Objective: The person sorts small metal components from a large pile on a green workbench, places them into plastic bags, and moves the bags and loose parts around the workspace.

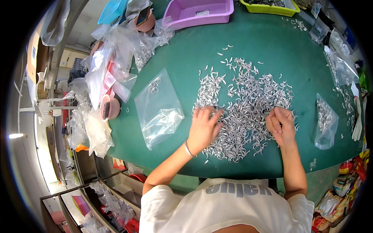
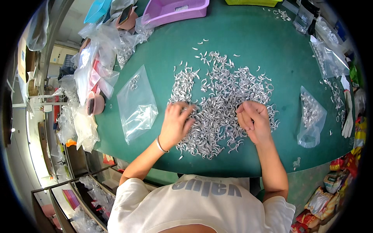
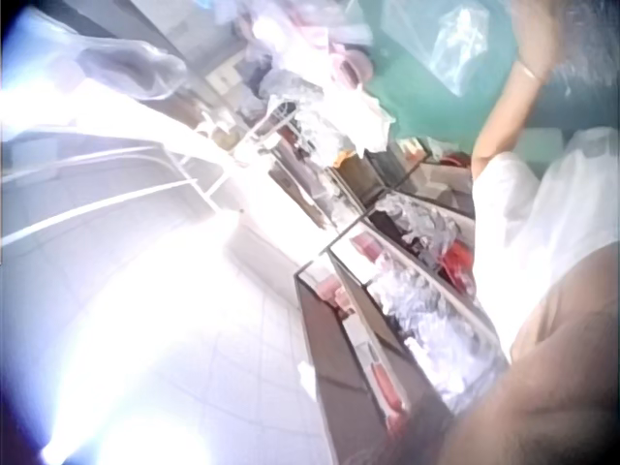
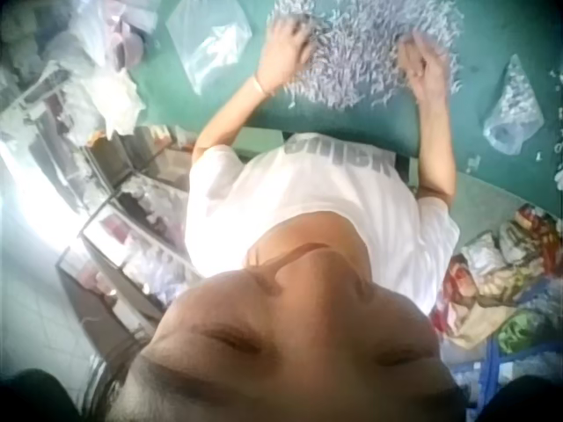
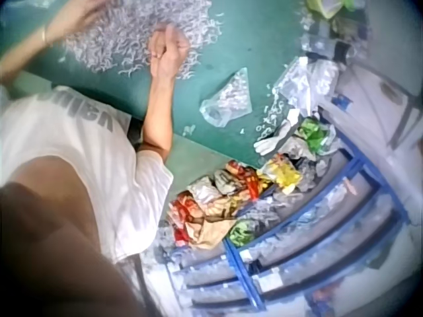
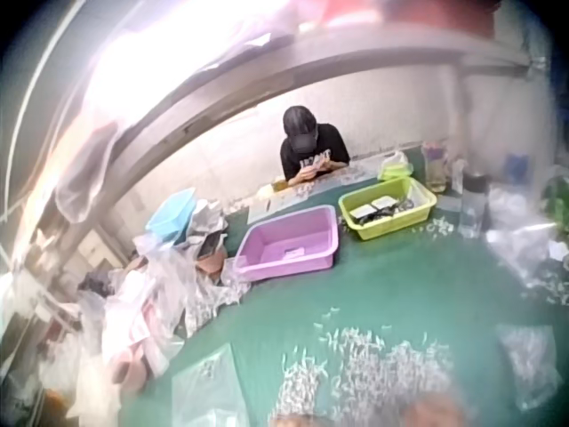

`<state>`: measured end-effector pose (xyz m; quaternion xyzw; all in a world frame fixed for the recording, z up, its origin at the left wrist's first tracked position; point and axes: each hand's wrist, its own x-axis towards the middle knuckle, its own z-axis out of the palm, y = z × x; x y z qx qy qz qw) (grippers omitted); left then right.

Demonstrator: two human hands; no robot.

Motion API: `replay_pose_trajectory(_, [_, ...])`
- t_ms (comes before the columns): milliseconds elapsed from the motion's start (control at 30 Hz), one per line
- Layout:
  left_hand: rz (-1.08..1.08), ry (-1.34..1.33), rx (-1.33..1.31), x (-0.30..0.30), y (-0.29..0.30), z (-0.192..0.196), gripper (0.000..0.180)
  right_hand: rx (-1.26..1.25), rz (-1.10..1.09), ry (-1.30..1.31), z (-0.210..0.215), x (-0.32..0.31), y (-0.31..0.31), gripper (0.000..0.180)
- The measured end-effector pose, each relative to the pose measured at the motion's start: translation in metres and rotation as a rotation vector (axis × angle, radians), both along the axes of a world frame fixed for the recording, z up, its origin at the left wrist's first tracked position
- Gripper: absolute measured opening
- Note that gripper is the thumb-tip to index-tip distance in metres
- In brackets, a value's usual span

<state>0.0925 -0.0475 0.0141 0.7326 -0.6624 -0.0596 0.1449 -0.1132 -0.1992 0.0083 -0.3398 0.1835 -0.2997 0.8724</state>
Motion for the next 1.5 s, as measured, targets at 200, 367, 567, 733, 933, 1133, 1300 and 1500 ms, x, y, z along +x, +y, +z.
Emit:
replay_pose_trajectory(200, [0.304,0.024,-0.15,0.014,0.001,-0.012,0.036,-0.017,-0.012,0.02,-0.002,0.002,-0.002,0.03])
replay_pose_trajectory(367, [-0.096,0.081,0.024,-0.021,-0.003,-0.002,0.043,-0.04,-0.056,0.099,-0.004,0.002,-0.005,0.029])
replay_pose_trajectory(567, [-0.079,-0.103,0.003,-0.02,-0.021,-0.009,0.04,-0.06,-0.092,0.13,-0.002,0.0,-0.01,0.029])
replay_pose_trajectory(733, [0.034,0.179,-0.32,-0.001,-0.042,-0.008,0.018,-0.047,-0.089,0.116,-0.002,0.001,-0.011,0.028])
replay_pose_trajectory(933, [0.144,0.065,-0.249,0.003,-0.078,-0.024,0.015,-0.041,-0.111,0.143,-0.003,0.0,-0.01,0.028])
replay_pose_trajectory(1133, [0.309,0.66,-0.417,0.002,-0.07,-0.009,0.008,-0.042,-0.123,0.146,-0.001,0.0,-0.011,0.028])
replay_pose_trajectory(1300, [0.47,1.321,-0.196,0.003,-0.003,0.023,0.009,-0.034,-0.105,0.135,0.0,-0.001,-0.01,0.028])
replay_pose_trajectory(1500, [0.813,1.593,-0.287,-0.005,0.072,0.012,0.017,0.063,-0.072,0.128,0.001,-0.001,-0.007,0.027])
